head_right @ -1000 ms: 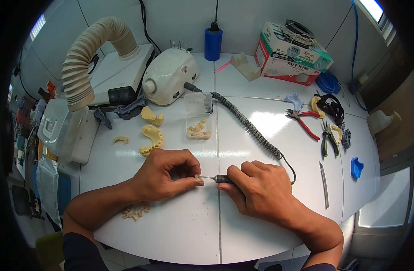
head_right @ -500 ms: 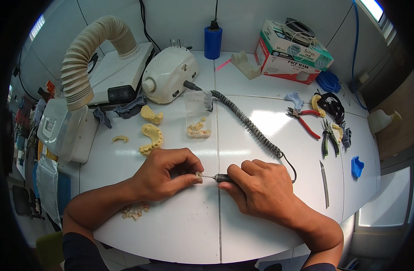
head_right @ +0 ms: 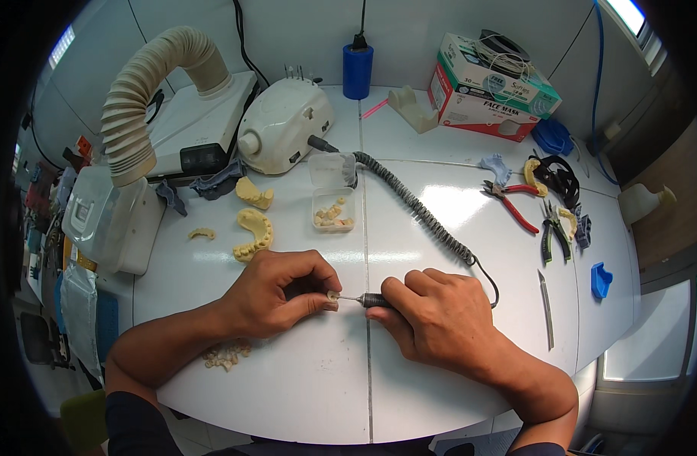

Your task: Trimming and finishing a dental prosthetic using a rotary tool and a precision knife.

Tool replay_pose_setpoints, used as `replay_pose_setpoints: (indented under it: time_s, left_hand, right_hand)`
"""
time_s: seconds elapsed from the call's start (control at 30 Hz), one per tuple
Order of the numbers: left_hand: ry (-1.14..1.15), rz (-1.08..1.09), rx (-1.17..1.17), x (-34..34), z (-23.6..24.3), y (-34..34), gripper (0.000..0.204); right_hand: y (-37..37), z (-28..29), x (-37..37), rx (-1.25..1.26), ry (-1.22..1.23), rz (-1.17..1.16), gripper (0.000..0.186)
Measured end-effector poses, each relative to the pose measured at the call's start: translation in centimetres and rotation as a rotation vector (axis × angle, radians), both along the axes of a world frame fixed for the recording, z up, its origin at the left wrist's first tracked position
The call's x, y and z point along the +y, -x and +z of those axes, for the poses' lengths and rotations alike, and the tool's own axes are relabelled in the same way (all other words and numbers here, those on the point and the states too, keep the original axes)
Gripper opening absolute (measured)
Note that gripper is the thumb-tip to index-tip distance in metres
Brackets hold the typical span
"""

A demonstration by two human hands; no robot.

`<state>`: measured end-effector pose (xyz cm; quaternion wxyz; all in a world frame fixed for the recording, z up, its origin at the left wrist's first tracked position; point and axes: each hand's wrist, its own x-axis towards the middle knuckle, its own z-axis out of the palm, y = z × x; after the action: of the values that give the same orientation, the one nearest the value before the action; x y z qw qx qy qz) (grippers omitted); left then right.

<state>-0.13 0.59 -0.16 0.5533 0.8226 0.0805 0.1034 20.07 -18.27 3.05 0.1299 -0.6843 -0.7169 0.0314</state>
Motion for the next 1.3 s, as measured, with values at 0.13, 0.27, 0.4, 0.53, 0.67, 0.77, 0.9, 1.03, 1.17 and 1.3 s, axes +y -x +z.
replay_pose_setpoints:
  time_s: [0.13,0.27,0.4,0.53,0.67,0.77,0.9,1.03,1.17,1.3]
  left_hand:
    - [-0.017,0.002,0.007,0.00,-0.01,0.02,0.017]
    - [-0.019,-0.008,-0.013,-0.01,-0.05,-0.03,0.017]
    - [-0.010,-0.001,-0.015,-0.03,-0.32,-0.04,0.016]
    - [-0.015,-0.005,0.002,-0.03,0.03,-0.04,0.016]
    - [-0.004,-0.010,-0.005,0.02,0.01,-0.06,0.016]
    - [0.008,-0.010,0.007,0.02,0.11,-0.05,0.016]
    - [-0.013,-0.007,-0.010,0.00,-0.03,-0.07,0.015]
    - [-0.024,-0.009,-0.007,0.01,0.01,-0.09,0.015]
    - [-0.005,-0.011,-0.005,-0.01,-0.01,-0.08,0.015]
    - [0.019,-0.003,-0.001,-0.09,-0.01,-0.08,0.015]
  right_hand:
    - [0.05,-0.13,-0.08,0.003,0.000,-0.015,0.033]
    - [-0.03,0.20,-0.04,-0.007,0.016,0.006,0.033]
    - [0.02,0.00,-0.04,-0.002,0.012,-0.005,0.033]
    - [-0.01,0.06,-0.06,-0.001,0.007,0.000,0.034]
    - [0.09,-0.05,-0.06,-0.005,0.004,0.004,0.034]
    - [0.04,-0.13,-0.07,-0.004,-0.004,0.002,0.034]
    - [0.06,-0.04,-0.04,-0.004,0.003,-0.001,0.034]
    - [0.13,0.10,-0.08,-0.015,0.006,0.005,0.033]
    - [0.04,-0.05,-0.09,-0.008,0.007,0.000,0.034]
    - [-0.07,-0.03,-0.03,-0.003,-0.001,0.002,0.034]
